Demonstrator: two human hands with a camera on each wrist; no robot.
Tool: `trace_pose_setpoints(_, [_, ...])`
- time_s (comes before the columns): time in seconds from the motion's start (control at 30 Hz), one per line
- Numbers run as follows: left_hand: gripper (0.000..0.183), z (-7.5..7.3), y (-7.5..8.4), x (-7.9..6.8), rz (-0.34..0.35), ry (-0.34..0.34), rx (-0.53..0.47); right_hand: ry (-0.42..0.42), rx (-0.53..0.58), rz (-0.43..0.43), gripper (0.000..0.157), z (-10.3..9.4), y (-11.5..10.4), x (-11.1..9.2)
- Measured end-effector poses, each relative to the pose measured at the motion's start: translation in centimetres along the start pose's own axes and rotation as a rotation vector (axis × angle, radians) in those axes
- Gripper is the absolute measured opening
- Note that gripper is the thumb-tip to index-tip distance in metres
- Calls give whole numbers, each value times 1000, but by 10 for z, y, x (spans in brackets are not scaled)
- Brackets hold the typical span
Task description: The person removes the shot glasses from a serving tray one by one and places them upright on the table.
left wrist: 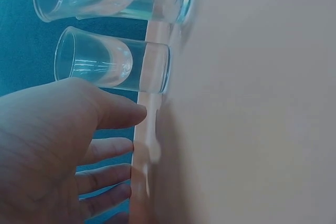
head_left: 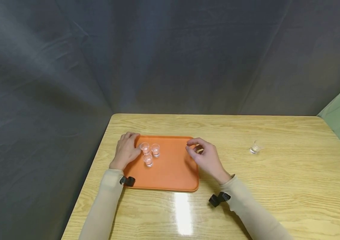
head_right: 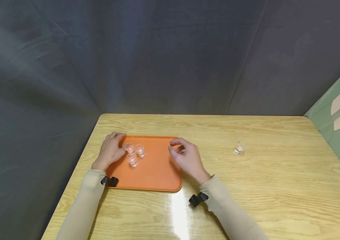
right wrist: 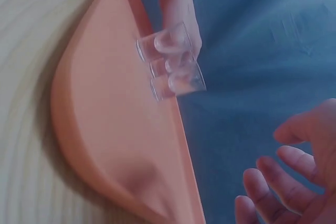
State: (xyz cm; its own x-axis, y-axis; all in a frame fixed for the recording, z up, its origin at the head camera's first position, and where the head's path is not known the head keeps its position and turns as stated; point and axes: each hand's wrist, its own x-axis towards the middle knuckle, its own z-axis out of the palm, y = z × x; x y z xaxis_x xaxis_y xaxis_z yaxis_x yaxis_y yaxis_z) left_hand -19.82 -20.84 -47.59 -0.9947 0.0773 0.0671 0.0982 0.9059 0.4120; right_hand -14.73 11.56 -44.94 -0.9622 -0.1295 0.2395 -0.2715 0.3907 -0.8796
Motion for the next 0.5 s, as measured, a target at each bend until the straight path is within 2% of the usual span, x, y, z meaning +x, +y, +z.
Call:
trace_pose_setpoints(0.3, [54, 1, 1, 0, 4, 8, 11, -85, -45, 20, 21, 20, -12, 4])
trace_pose_setpoints(0.5, [55, 1, 0, 1, 2, 4, 10, -94, -79, 4, 19, 31, -17, 10])
